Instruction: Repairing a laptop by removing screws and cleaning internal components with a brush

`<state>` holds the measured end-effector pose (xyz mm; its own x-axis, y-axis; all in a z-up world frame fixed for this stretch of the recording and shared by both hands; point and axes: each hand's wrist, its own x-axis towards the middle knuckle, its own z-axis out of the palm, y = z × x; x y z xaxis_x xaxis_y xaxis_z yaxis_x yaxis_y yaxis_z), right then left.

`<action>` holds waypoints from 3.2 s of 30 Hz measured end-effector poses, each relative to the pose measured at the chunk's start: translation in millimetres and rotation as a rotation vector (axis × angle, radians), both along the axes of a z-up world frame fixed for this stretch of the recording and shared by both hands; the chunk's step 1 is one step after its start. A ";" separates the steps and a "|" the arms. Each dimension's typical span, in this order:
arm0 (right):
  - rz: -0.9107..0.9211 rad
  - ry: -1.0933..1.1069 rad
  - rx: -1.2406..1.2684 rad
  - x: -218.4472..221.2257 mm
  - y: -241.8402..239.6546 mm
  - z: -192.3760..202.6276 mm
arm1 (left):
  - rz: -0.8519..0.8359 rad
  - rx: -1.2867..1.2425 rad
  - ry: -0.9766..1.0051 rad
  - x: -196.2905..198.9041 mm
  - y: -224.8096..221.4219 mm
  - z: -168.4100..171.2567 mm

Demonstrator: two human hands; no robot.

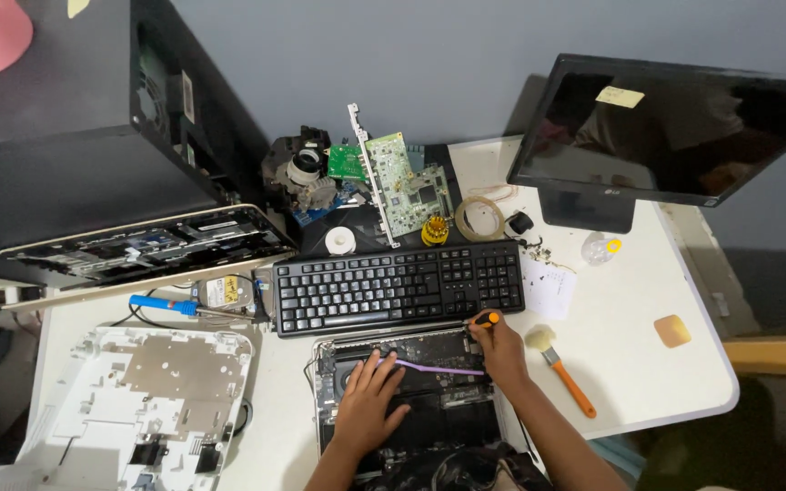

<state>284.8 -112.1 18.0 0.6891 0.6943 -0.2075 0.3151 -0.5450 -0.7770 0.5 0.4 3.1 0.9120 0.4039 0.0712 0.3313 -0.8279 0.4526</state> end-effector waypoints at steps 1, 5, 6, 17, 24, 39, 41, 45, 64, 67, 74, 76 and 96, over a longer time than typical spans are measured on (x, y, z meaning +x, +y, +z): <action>0.004 -0.004 0.024 -0.3 0.4 0.7 | 0.001 0.004 0.005 0.1 0.2 -0.5; 0.033 -0.017 0.078 -1.0 0.6 7.0 | 0.005 0.020 -0.016 -0.1 -0.7 2.4; 0.031 -0.022 0.083 0.5 2.0 8.2 | 0.003 0.025 -0.020 2.2 0.9 1.9; 0.037 -0.045 -0.050 -0.1 3.8 11.7 | 0.016 -0.037 0.005 -0.1 -0.7 6.1; 0.045 -0.047 -0.022 -1.1 3.0 13.5 | 0.009 0.000 -0.016 -1.4 -1.4 -1.0; 0.007 0.019 0.003 4.9 9.0 16.5 | 0.016 0.011 0.020 -0.6 -0.2 -1.1; 0.031 0.005 0.022 5.8 8.1 14.8 | 0.013 0.017 -0.002 -0.5 -0.7 -0.3; -0.003 0.046 0.027 3.9 10.7 15.2 | 0.018 -0.017 0.034 0.7 0.1 3.2; 0.013 -0.129 -0.025 -1.4 0.4 -4.3 | 0.043 -0.102 0.061 5.0 2.8 16.8; -0.019 -0.134 -0.025 -2.6 0.3 -6.2 | 0.088 -0.213 0.047 9.8 2.0 21.3; -0.078 -0.040 0.080 -5.1 -2.3 -0.5 | 0.143 -0.169 -0.171 60.0 0.7 29.3; -0.109 -0.010 0.095 -5.8 2.1 -0.6 | 0.103 -0.155 -0.198 85.5 7.3 23.0; 0.032 -0.043 0.121 10.1 0.2 8.4 | 0.386 0.072 -0.235 184.3 -25.1 -37.2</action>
